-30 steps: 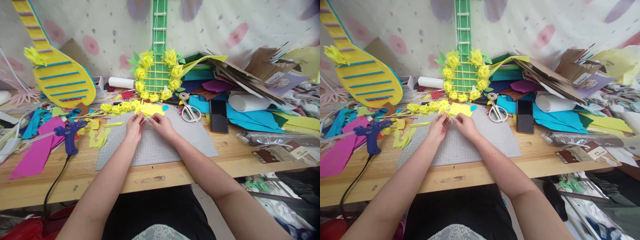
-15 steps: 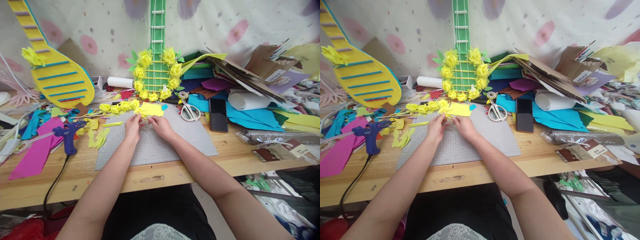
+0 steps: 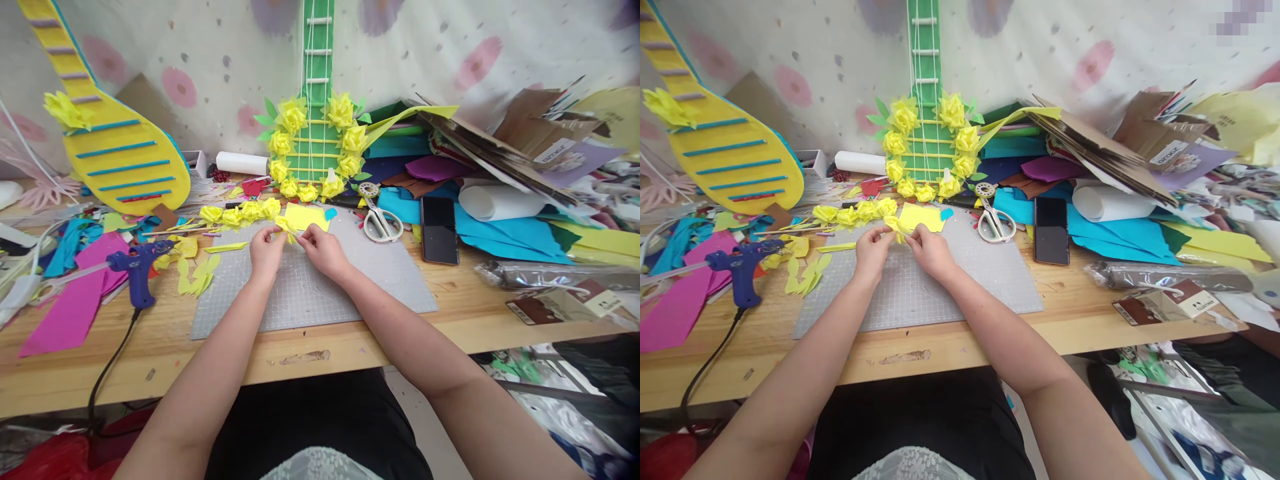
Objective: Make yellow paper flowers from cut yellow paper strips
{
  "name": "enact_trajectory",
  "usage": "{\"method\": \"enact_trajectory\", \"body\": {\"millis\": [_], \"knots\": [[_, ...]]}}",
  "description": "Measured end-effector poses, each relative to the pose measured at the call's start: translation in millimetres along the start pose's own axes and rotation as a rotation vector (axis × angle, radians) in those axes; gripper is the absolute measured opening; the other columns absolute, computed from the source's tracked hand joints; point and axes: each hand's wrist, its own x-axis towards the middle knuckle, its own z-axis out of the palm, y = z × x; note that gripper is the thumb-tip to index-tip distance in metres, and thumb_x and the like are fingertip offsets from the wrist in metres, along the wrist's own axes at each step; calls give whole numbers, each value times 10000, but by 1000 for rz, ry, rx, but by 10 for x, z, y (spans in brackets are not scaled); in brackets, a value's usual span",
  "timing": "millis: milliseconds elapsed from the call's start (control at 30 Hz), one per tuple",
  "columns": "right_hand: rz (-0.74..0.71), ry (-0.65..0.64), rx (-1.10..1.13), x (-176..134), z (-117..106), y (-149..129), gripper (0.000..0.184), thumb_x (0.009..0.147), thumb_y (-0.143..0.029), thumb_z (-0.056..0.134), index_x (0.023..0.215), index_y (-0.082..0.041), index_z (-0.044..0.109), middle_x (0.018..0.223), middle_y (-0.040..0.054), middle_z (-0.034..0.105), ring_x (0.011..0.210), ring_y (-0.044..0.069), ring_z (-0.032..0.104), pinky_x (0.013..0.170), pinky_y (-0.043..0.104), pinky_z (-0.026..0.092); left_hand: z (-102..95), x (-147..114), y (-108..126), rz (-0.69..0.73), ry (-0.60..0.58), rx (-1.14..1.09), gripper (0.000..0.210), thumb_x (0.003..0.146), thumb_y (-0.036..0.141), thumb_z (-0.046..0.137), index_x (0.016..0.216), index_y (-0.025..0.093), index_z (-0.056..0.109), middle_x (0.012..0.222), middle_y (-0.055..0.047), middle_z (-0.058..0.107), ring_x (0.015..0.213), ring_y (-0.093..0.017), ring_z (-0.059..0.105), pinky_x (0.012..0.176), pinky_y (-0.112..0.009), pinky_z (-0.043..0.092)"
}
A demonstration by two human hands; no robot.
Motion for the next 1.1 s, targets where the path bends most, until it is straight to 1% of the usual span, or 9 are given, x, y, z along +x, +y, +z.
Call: {"method": "enact_trajectory", "body": {"millis": [67, 133, 267, 333, 567, 700, 800, 967, 1100], "knots": [[34, -11, 30, 8, -6, 14, 164, 792, -337, 489, 714, -195, 465, 602, -32, 539, 549, 100, 471, 546, 226, 310, -16, 6, -41, 128, 49, 199, 187, 575, 197, 643, 762, 188, 639, 790, -23, 529, 819, -164, 518, 751, -305, 420], [65, -22, 58, 14, -9, 26, 170, 786, -343, 492, 707, -195, 465, 577, -37, 524, 543, 101, 470, 541, 226, 311, -36, 0, -62, 257, 77, 317, 201, 577, 173, 630, 778, 193, 625, 890, -48, 526, 923, -189, 498, 800, -322, 419], [98, -26, 99, 28, -3, 62, 163, 775, -338, 496, 701, -196, 465, 562, -41, 517, 543, 101, 472, 532, 224, 309, -76, -16, -58, 460, 4, 382, 197, 638, 144, 561, 826, 200, 574, 913, -33, 566, 892, -162, 523, 801, -301, 431], [115, -34, 125, 37, 1, 86, 168, 772, -344, 494, 699, -197, 459, 545, -46, 514, 525, 97, 464, 522, 222, 310, -91, -16, -49, 492, -26, 426, 213, 655, 142, 542, 857, 205, 560, 904, -21, 583, 852, -154, 538, 782, -297, 436], [158, -41, 186, 65, 14, 149, 192, 759, -375, 489, 698, -196, 458, 517, -56, 506, 477, 84, 432, 494, 215, 311, -140, 6, -23, 535, -42, 560, 293, 644, 135, 554, 926, 215, 570, 938, -30, 591, 776, -156, 551, 694, -286, 438], [162, -40, 175, 65, 18, 148, 206, 750, -390, 501, 690, -195, 467, 542, -45, 509, 503, 90, 438, 496, 216, 305, -179, 29, -7, 617, -22, 542, 191, 701, 150, 506, 853, 204, 608, 926, -38, 608, 886, -177, 550, 779, -298, 423], [161, -32, 177, 61, 10, 134, 209, 742, -390, 510, 690, -192, 469, 552, -43, 505, 516, 90, 440, 501, 215, 306, -200, 49, -10, 663, -39, 545, 158, 723, 170, 502, 826, 204, 617, 908, -37, 613, 918, -182, 543, 817, -302, 409], [153, -25, 193, 61, -9, 120, 214, 741, -393, 503, 684, -189, 474, 557, -42, 494, 526, 92, 431, 510, 217, 303, -207, 74, -29, 711, -82, 638, 316, 640, 111, 571, 932, 227, 607, 966, -42, 575, 952, -204, 519, 785, -303, 415], [149, -13, 206, 69, -9, 120, 235, 746, -411, 494, 675, -188, 475, 553, -42, 489, 527, 92, 423, 516, 222, 301, -199, 76, -16, 768, -72, 660, 274, 687, 86, 514, 897, 232, 611, 944, -42, 574, 952, -200, 512, 801, -304, 406]]}}
